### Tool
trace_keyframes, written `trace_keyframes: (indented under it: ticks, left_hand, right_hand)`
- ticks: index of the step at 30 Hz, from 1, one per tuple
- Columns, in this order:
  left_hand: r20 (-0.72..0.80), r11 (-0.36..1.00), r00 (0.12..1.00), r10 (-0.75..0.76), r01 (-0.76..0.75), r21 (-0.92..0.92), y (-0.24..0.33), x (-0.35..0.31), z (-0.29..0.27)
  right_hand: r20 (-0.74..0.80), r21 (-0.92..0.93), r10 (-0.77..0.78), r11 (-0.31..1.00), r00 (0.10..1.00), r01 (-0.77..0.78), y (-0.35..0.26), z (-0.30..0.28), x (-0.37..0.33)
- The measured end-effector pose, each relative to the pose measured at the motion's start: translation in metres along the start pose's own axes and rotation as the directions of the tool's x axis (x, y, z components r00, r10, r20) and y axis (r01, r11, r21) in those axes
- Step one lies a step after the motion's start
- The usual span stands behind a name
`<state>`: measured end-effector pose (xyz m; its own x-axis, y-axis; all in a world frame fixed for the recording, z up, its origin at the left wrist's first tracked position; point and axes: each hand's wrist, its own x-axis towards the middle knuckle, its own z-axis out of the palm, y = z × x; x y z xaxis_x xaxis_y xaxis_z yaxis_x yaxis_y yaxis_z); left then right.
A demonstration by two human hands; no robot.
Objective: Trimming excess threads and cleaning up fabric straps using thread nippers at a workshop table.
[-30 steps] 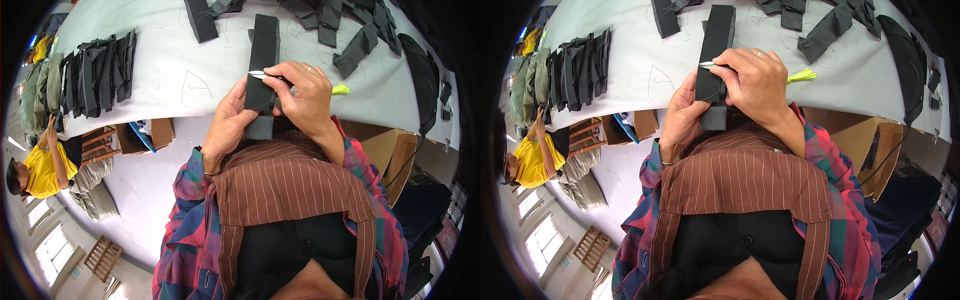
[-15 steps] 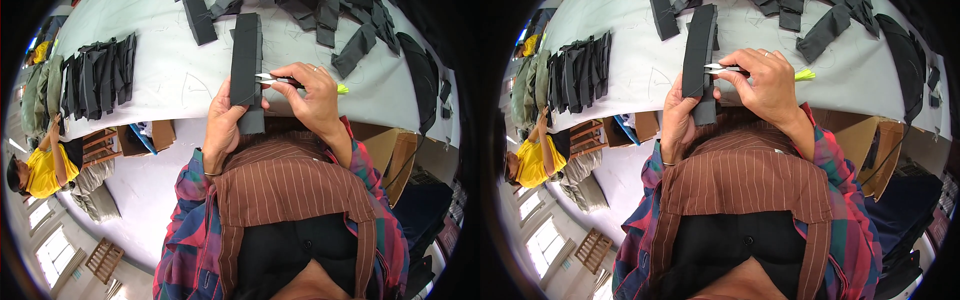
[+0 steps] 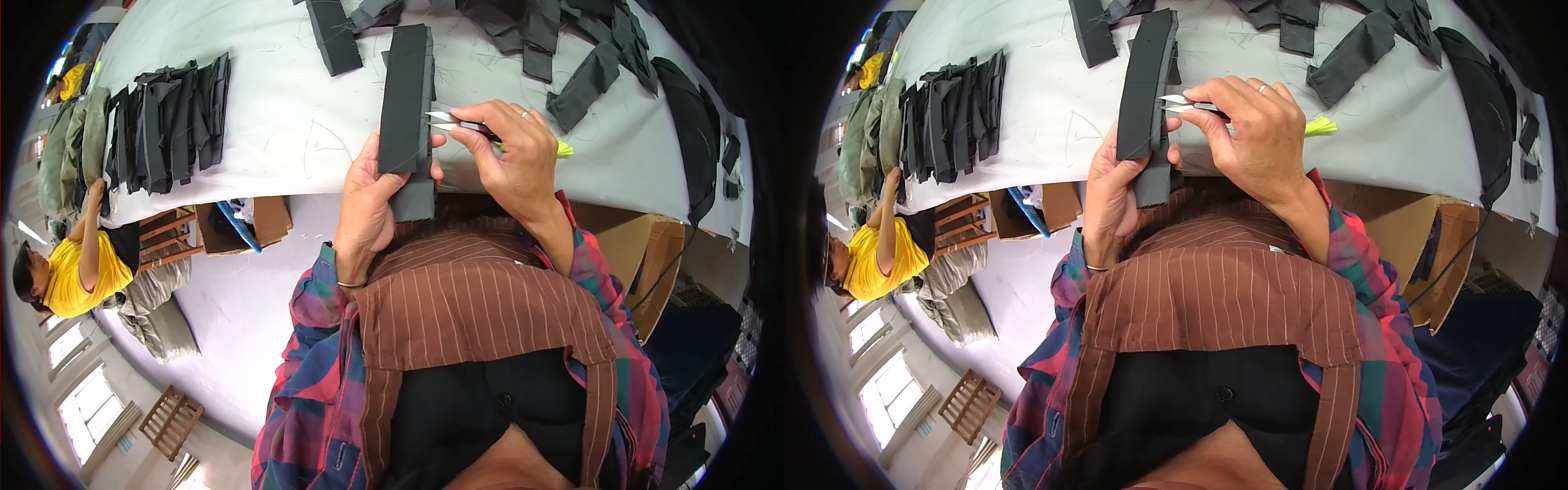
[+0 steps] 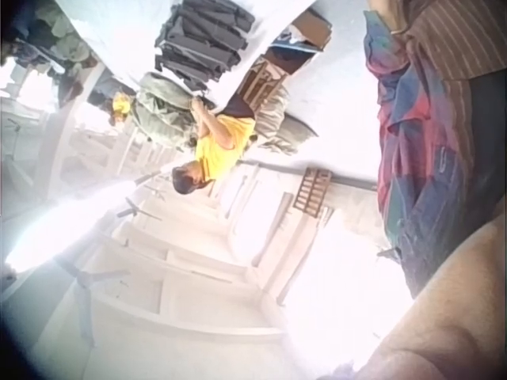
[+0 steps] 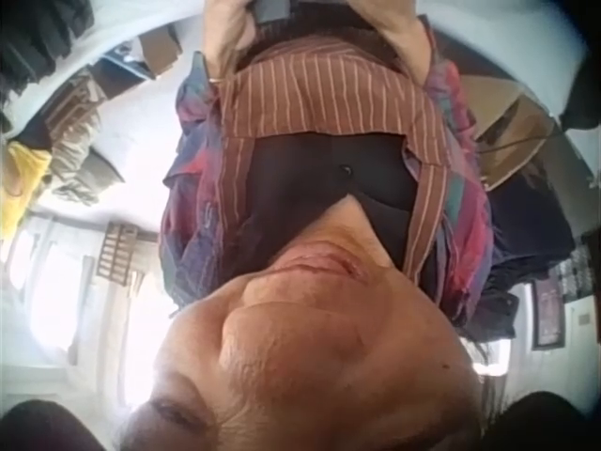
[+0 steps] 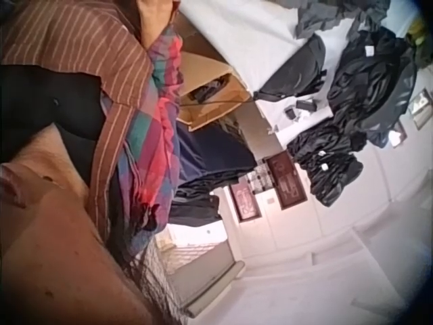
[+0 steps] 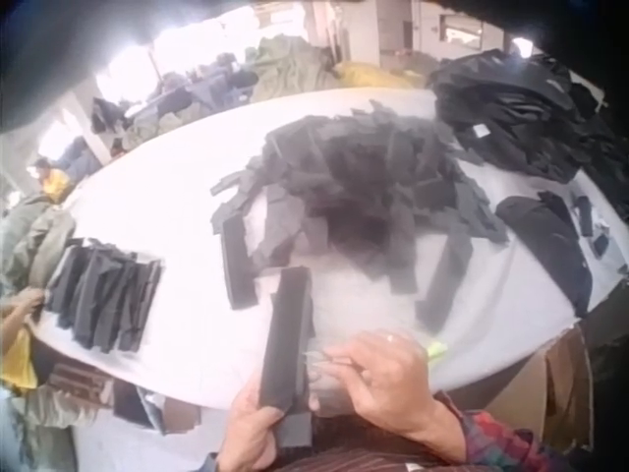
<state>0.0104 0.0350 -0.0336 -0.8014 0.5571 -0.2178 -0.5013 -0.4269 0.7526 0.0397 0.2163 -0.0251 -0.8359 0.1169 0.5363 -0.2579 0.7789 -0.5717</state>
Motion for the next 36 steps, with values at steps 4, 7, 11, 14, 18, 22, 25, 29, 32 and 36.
trace_keyframes:
  ticks: [4,7,11,14,18,22,25,29,32,36]
  left_hand:
    - [0.005,1.000,1.000,0.002,-0.002,0.000,0.000,0.000,0.001]
    - [0.008,1.000,1.000,0.006,-0.006,0.007,-0.001,0.000,0.000]
    - [-0.010,1.000,1.000,0.016,-0.016,0.026,-0.003,0.000,0.001]
    - [-0.022,0.995,0.998,0.067,-0.065,0.076,-0.002,0.000,0.003]
    - [-0.046,0.995,0.995,0.093,-0.091,0.052,0.000,0.000,0.001]
    - [-0.095,0.993,0.993,0.064,-0.054,0.104,0.000,0.000,0.001]
    - [-0.134,0.979,0.982,0.133,-0.110,0.170,-0.002,0.000,0.006]
    - [-0.146,0.962,0.973,0.178,-0.141,0.232,-0.005,0.000,0.007]
    - [-0.141,0.915,0.960,0.242,-0.177,0.362,-0.011,0.000,0.000]
    - [-0.120,0.903,0.968,0.218,-0.153,0.401,-0.012,-0.001,0.002]
  right_hand:
    - [-0.016,0.007,-0.004,1.000,1.000,0.005,0.002,0.002,0.001]
    - [-0.015,-0.004,-0.008,1.000,1.000,0.008,0.002,0.002,0.001]
    - [-0.009,0.013,0.043,0.999,0.999,-0.043,0.006,0.003,0.003]
    - [0.020,0.221,0.247,0.944,0.969,-0.245,0.010,0.004,0.003]
    - [0.145,0.414,0.313,0.842,0.939,-0.345,0.006,-0.004,-0.001]
    - [0.189,0.418,0.177,0.876,0.966,-0.242,-0.005,-0.003,-0.005]
    - [0.180,0.403,0.088,0.902,0.980,-0.155,-0.007,0.001,-0.005]
    - [0.205,0.320,0.021,0.943,0.978,-0.088,-0.011,0.003,-0.005]
    - [0.225,0.307,-0.024,0.951,0.974,-0.047,-0.015,0.005,-0.003]
    - [0.228,0.301,-0.095,0.953,0.969,0.023,-0.015,0.011,-0.003]
